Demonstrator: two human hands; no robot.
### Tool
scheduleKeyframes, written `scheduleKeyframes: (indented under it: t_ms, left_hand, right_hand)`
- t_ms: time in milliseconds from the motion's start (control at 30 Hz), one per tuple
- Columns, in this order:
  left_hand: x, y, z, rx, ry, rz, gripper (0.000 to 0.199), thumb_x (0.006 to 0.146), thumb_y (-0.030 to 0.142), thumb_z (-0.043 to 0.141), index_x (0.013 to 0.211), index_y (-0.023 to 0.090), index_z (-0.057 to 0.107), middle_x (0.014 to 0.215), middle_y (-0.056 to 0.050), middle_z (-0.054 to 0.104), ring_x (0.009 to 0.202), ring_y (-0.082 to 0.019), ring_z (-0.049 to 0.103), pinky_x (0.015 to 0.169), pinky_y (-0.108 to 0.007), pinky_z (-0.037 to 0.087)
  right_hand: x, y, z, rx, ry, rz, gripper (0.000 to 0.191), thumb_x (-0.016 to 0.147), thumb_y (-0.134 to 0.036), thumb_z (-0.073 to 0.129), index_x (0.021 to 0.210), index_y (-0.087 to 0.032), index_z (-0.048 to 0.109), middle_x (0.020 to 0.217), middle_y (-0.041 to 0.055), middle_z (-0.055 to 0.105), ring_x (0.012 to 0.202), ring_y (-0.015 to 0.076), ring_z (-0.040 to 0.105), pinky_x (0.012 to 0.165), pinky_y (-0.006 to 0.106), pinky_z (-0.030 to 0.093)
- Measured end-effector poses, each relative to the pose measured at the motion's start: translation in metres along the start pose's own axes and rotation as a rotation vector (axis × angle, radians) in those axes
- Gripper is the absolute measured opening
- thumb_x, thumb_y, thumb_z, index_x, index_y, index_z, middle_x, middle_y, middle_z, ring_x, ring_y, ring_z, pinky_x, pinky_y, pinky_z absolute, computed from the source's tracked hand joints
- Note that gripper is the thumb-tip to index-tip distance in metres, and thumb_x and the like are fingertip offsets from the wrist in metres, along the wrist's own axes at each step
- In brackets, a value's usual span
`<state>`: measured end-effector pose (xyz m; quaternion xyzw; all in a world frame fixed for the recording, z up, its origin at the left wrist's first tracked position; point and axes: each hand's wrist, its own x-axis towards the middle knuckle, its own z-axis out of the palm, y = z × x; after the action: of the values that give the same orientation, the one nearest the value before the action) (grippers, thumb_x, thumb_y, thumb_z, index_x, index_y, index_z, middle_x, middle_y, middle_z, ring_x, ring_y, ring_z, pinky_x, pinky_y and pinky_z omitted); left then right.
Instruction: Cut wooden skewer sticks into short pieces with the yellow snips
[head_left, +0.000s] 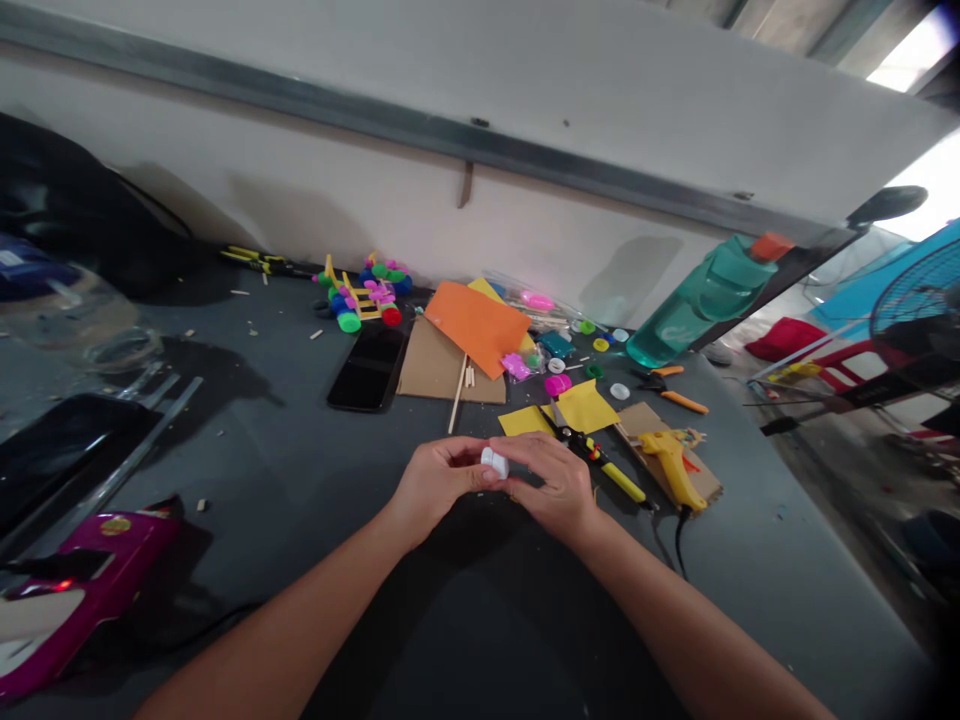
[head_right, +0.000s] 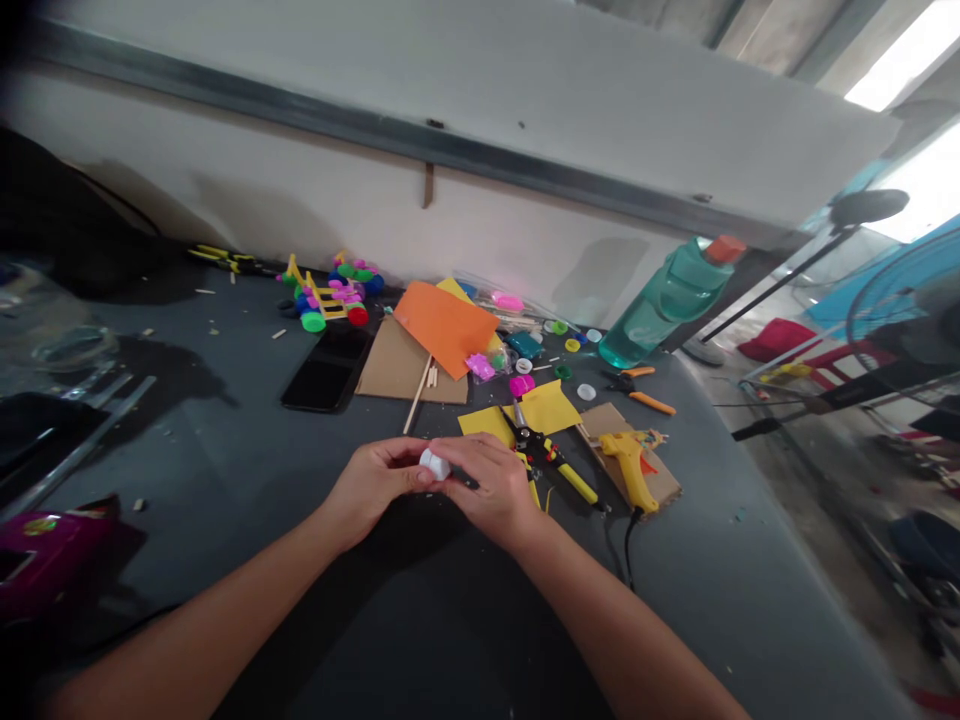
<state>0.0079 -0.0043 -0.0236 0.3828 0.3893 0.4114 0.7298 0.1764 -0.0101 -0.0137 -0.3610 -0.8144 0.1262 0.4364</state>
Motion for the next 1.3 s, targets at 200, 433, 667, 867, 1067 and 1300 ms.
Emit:
scheduleKeyframes:
  t_ms: [200, 433, 667, 867, 1067, 1300]
  left_hand:
    - [-0.0012, 0.0026, 0.0003, 0.112, 0.015, 0.026, 0.028, 0.058, 0.017, 0.075, 0.085, 0.018, 0.069, 0.081, -0.001, 0.071, 0.073, -0.014, 0.063, 0.075, -0.029, 0.048]
    - [-0.0018, 0.003, -0.0003, 0.12, -0.001, 0.046, 0.028, 0.06, 0.019, 0.075, 0.088, 0.018, 0.069, 0.081, -0.001, 0.07, 0.074, -0.013, 0.061, 0.073, -0.026, 0.047]
    - [-0.0005, -0.0005, 0.0, -0.105, -0.058, -0.042, 0.028, 0.064, 0.023, 0.075, 0.09, 0.014, 0.069, 0.085, -0.004, 0.068, 0.076, -0.013, 0.062, 0.073, -0.026, 0.05]
    - [-0.0009, 0.0027, 0.0009, -0.179, -0.074, -0.073, 0.027, 0.064, 0.022, 0.075, 0.089, 0.012, 0.069, 0.083, -0.006, 0.068, 0.074, -0.013, 0.063, 0.073, -0.028, 0.052]
    - [-0.0004, 0.0016, -0.0002, -0.146, -0.062, -0.083, 0.028, 0.062, 0.021, 0.076, 0.088, 0.013, 0.069, 0.084, -0.005, 0.068, 0.075, -0.014, 0.063, 0.074, -0.028, 0.052]
    - [-0.0007, -0.0015, -0.0036, -0.137, -0.111, -0.089, 0.027, 0.064, 0.02, 0.075, 0.09, 0.013, 0.069, 0.085, -0.005, 0.068, 0.076, -0.013, 0.063, 0.073, -0.027, 0.052]
  right_hand:
    - [-0.0012, -0.0028, 0.0023, -0.004, 0.018, 0.008, 0.029, 0.078, -0.021, 0.064, 0.107, -0.024, 0.063, 0.095, 0.0048, 0.07, 0.088, 0.0178, 0.063, 0.077, 0.034, 0.051]
    - [0.0012, -0.0031, -0.0008, -0.038, 0.01, 0.008, 0.03, 0.076, -0.026, 0.067, 0.105, -0.024, 0.063, 0.095, 0.0052, 0.068, 0.089, 0.0197, 0.061, 0.079, 0.037, 0.049]
    - [-0.0011, -0.0001, -0.0013, -0.095, 0.02, 0.017, 0.035, 0.072, -0.029, 0.07, 0.106, -0.022, 0.063, 0.09, 0.0059, 0.065, 0.085, 0.02, 0.058, 0.076, 0.037, 0.048]
    - [-0.0007, -0.0035, -0.0006, -0.1, 0.048, -0.001, 0.034, 0.074, -0.029, 0.069, 0.106, -0.022, 0.063, 0.09, 0.0064, 0.065, 0.083, 0.0203, 0.059, 0.076, 0.037, 0.048]
    - [-0.0006, -0.0026, 0.0001, -0.098, -0.001, 0.012, 0.033, 0.074, -0.025, 0.067, 0.107, -0.022, 0.062, 0.09, 0.0056, 0.065, 0.085, 0.0201, 0.058, 0.077, 0.038, 0.047]
    - [-0.0043, -0.0076, 0.0011, -0.117, -0.023, 0.007, 0.03, 0.077, -0.025, 0.064, 0.107, -0.021, 0.061, 0.091, 0.0062, 0.065, 0.086, 0.0204, 0.058, 0.078, 0.038, 0.047]
